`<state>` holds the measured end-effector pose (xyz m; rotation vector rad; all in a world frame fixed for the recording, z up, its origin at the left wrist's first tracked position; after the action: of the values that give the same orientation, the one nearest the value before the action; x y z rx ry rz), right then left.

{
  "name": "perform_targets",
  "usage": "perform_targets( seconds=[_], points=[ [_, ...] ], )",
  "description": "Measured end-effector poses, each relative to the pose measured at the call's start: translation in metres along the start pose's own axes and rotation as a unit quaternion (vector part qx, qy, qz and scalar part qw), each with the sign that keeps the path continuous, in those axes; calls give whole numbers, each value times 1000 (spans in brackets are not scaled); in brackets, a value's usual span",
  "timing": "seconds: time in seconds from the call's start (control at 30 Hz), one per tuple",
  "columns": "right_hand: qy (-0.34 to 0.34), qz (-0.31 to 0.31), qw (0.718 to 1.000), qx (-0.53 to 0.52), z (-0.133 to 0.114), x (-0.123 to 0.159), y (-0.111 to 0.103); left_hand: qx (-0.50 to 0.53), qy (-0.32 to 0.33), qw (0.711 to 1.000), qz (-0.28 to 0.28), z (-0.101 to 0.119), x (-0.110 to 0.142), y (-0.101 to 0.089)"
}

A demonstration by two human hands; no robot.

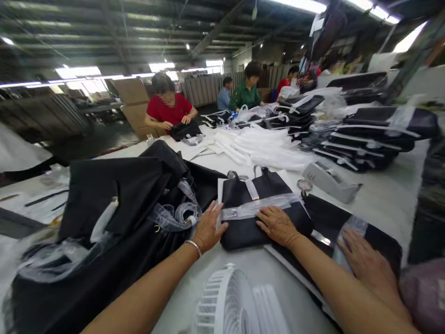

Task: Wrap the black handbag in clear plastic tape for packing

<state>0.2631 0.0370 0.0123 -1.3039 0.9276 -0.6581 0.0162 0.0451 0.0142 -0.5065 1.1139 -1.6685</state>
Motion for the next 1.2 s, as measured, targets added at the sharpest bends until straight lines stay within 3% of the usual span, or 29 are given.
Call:
perform_targets(
  seconds=[0.17, 0.3, 0.43, 0.6, 0.77, 0.97, 1.1, 1.2],
  points=[
    [-3, 17, 1000, 1, -4, -9, -10, 46, 8, 998, 38, 0, 23, -17],
    [23, 98, 995, -1, -2, -7, -20, 71, -9, 994, 82, 2, 51, -38],
    [84, 166, 983, 4, 11, 1, -30, 99, -45, 991, 83, -6, 92, -56],
    [98, 134, 986, 18, 17, -12, -37, 102, -76, 988, 88, -15, 138, -75],
    [56, 49, 997, 21, -4, -30, -17, 68, -66, 988, 121, -12, 172, -90],
    [29, -33, 999, 12, -15, -22, 30, 37, -73, 989, 127, -14, 212, -97],
    [24, -23, 999, 17, -9, -15, 51, 21, -85, 986, 140, -4, 241, -106],
    [12, 5, 1000, 19, -6, -16, 54, 3, -87, 986, 145, 5, 265, -115]
  ],
)
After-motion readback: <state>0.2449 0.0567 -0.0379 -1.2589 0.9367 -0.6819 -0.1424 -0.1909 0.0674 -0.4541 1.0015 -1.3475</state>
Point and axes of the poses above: each hand's wrist, its own x-axis away from the middle knuckle, its own y-axis out of the palm, z = x × y, the point moved 5 cm from there along -x, towards the middle knuckle, and after that the axes turned 7 degrees about -z, right-handed, at the moved point
